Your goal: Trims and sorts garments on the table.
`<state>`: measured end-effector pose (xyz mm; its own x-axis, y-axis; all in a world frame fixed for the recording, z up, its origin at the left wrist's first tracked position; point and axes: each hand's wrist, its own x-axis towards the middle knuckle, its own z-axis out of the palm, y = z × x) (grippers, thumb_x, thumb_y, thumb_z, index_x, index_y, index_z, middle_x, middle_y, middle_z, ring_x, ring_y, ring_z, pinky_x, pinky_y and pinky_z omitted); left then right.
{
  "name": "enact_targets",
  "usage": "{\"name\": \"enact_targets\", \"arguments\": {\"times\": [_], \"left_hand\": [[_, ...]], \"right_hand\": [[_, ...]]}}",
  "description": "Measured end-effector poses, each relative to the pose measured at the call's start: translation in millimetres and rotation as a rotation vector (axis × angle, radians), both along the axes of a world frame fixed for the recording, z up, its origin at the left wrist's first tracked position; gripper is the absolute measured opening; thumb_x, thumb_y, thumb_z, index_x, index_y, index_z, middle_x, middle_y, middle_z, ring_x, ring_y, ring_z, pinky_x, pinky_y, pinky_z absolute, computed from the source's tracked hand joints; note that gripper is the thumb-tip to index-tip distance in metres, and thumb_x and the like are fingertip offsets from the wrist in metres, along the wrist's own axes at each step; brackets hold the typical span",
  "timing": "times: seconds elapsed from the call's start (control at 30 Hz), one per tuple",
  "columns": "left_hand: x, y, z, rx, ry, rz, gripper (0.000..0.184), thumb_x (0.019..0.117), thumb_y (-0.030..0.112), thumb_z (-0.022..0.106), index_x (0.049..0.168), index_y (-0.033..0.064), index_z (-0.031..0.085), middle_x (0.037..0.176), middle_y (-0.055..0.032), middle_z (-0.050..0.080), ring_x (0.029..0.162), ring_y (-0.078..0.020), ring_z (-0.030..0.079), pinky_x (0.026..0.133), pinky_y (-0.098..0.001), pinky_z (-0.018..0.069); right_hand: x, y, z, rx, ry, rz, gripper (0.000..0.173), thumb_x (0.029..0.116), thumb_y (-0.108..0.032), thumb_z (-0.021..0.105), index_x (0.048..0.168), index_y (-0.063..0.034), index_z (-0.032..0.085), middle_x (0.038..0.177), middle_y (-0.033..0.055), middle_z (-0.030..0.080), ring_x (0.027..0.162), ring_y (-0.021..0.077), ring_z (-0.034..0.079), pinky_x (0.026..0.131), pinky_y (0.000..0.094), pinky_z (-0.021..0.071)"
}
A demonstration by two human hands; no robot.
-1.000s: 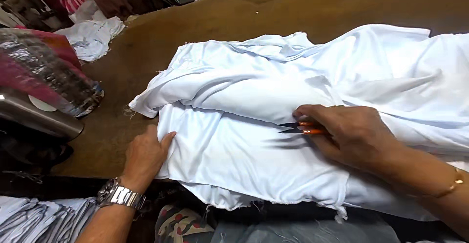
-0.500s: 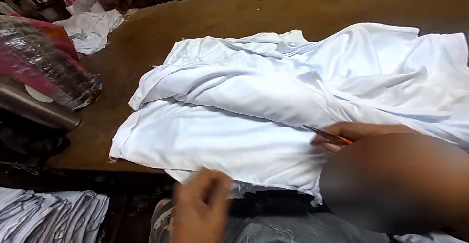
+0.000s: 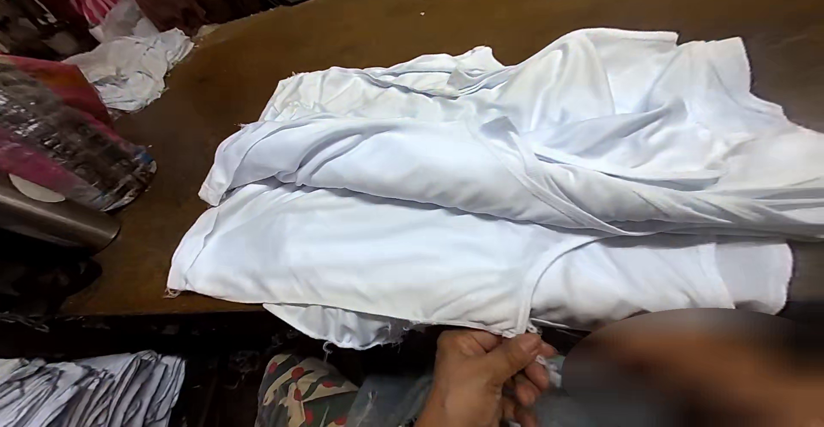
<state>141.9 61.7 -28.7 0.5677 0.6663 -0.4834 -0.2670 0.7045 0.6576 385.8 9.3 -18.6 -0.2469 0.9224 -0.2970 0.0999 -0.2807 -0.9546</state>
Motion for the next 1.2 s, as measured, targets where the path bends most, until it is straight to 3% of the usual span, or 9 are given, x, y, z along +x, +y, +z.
{"name": "enact_targets", "arguments": {"times": [0.17, 0.4, 0.73, 0.9, 1.2], "left_hand": [[-23.2, -16.8, 0.3, 0.184, 0.023, -0.054, 0.022, 0.1045, 0.008, 0.055, 0.104, -0.0029, 0.074, 0.072, -0.0024, 0.068, 0.054, -0.0043, 0.057, 0.049, -0.0197, 0.0484], [-27.4, -25.5, 5.5, 0.242, -0.034, -0.079, 0.021, 0.1036, 0.007, 0.056, 0.101, -0.0037, 0.074, 0.072, -0.0015, 0.067, 0.054, -0.0038, 0.056, 0.048, -0.0199, 0.0485], [-29.7, -23.6, 2.5, 0.250, -0.060, -0.094, 0.020, 0.1033, 0.006, 0.056, 0.099, -0.0027, 0.073, 0.072, -0.0012, 0.067, 0.053, -0.0032, 0.056, 0.048, -0.0194, 0.0481], [-27.7, -23.6, 0.6, 0.254, -0.050, -0.111, 0.020, 0.1031, 0.006, 0.056, 0.097, -0.0027, 0.073, 0.072, -0.0013, 0.067, 0.053, -0.0038, 0.056, 0.048, -0.0197, 0.0482], [-27.2, -20.6, -4.9, 0.235, -0.041, -0.124, 0.020, 0.1027, 0.005, 0.055, 0.097, -0.0020, 0.074, 0.073, -0.0012, 0.068, 0.053, -0.0032, 0.057, 0.048, -0.0194, 0.0492]], "right_hand": [[0.2, 2.4, 0.2, -0.152, 0.057, 0.083, 0.038, 0.1091, -0.024, 0.036, 0.101, -0.0108, 0.072, 0.061, -0.0117, 0.048, 0.047, -0.0003, 0.039, 0.044, 0.0186, 0.0323], [-21.1, 5.7, -14.3, -0.245, 0.245, 0.163, 0.039, 0.1084, -0.026, 0.038, 0.092, -0.0146, 0.072, 0.058, -0.0121, 0.048, 0.045, -0.0020, 0.037, 0.042, 0.0168, 0.0296], [-19.1, 4.1, -28.3, -0.296, 0.379, 0.160, 0.040, 0.1078, -0.026, 0.038, 0.092, -0.0148, 0.073, 0.058, -0.0124, 0.050, 0.045, -0.0037, 0.039, 0.041, 0.0150, 0.0299], [-27.6, 8.0, -27.5, -0.223, 0.397, 0.140, 0.036, 0.1080, -0.028, 0.044, 0.089, -0.0162, 0.072, 0.059, -0.0126, 0.049, 0.046, -0.0041, 0.039, 0.042, 0.0145, 0.0304], [-30.0, 6.0, -24.2, -0.047, 0.206, 0.105, 0.034, 0.1089, -0.028, 0.046, 0.088, -0.0146, 0.070, 0.061, -0.0133, 0.050, 0.048, -0.0045, 0.039, 0.044, 0.0144, 0.0318]]}}
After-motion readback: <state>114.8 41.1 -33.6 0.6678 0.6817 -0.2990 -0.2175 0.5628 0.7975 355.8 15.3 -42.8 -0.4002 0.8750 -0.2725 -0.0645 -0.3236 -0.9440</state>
